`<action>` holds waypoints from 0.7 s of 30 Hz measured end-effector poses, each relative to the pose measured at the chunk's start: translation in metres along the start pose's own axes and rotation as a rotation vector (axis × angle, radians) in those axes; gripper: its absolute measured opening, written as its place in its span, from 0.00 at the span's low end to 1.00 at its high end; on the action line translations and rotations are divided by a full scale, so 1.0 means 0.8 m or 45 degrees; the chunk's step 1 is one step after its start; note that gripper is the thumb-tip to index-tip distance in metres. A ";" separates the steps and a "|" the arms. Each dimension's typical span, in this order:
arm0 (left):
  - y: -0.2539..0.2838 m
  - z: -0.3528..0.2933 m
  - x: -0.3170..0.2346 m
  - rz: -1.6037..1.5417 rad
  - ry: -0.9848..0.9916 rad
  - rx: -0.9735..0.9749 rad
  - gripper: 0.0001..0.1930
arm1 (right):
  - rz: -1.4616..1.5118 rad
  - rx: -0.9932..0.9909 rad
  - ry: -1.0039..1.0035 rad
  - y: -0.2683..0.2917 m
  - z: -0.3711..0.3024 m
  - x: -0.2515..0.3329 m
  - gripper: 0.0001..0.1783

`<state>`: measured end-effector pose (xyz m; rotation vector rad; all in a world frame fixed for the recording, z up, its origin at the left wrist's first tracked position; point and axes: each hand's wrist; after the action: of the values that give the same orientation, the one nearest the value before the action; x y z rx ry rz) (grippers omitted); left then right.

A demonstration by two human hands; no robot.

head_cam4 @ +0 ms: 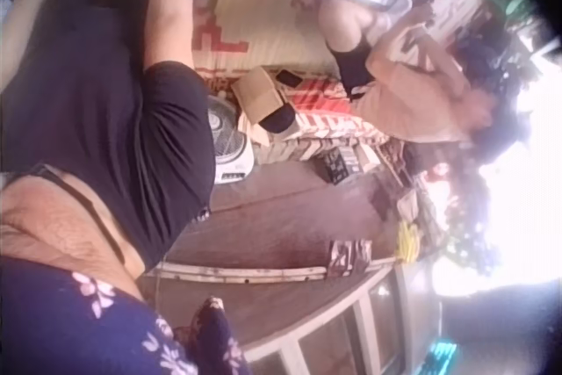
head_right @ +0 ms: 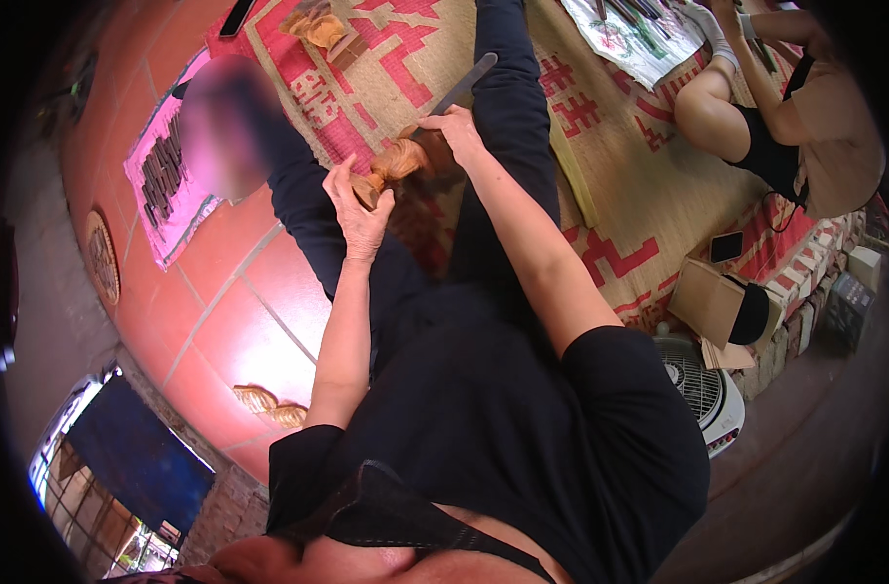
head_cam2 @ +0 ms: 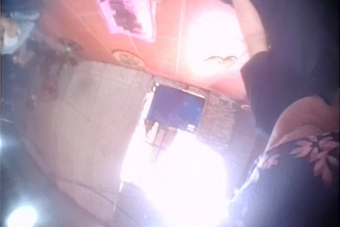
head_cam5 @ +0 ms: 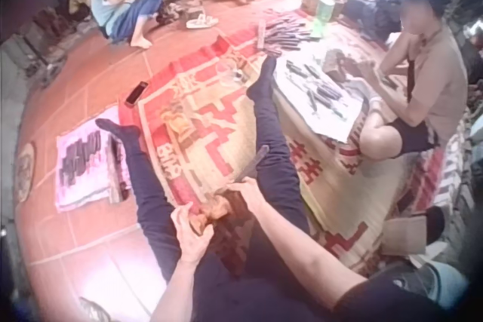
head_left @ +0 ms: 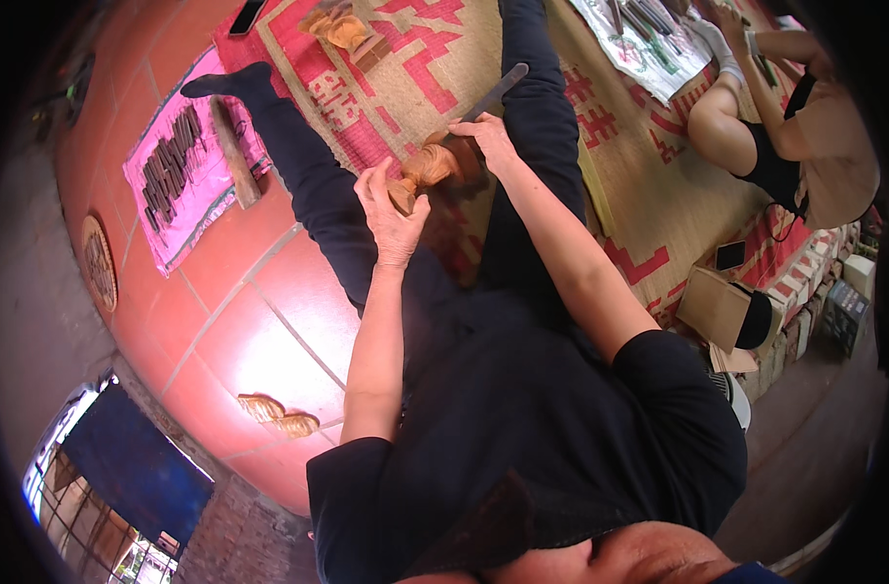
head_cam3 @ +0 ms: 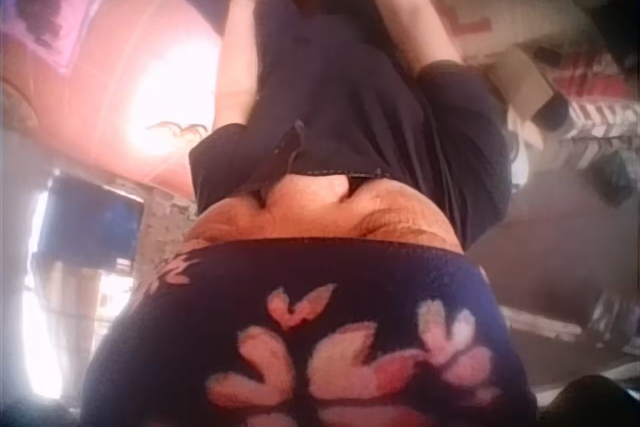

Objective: The person sits on a mat and carves a small piece of wood using a knife. They hold the wood in their left hand and use the knife in their right hand to shape it, occasionally rotating the piece. The carved wood remains in their hands during the clip.

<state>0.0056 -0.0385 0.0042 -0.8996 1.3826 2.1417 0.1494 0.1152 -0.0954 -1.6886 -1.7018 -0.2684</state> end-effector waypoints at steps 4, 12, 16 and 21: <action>-0.003 -0.005 0.002 0.001 0.007 -0.008 0.39 | 0.156 0.087 -0.002 -0.002 -0.007 -0.002 0.12; -0.001 -0.003 0.000 0.006 -0.006 0.025 0.39 | -0.033 -0.033 -0.032 -0.005 -0.001 0.004 0.15; -0.002 -0.003 0.003 0.006 -0.019 -0.025 0.39 | 0.115 0.106 -0.045 -0.002 -0.008 -0.001 0.13; -0.002 -0.002 0.003 0.003 -0.016 -0.003 0.39 | -0.024 0.059 0.009 -0.002 -0.007 0.003 0.11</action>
<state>0.0056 -0.0392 0.0010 -0.8842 1.3763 2.1477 0.1499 0.1138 -0.0892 -1.6368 -1.7070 -0.2413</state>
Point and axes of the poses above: each hand's wrist, its own z-axis towards the middle knuckle, its own y-axis out of the back of the hand, x = y × z, and after that the axes turned 12 degrees about -y, right-handed
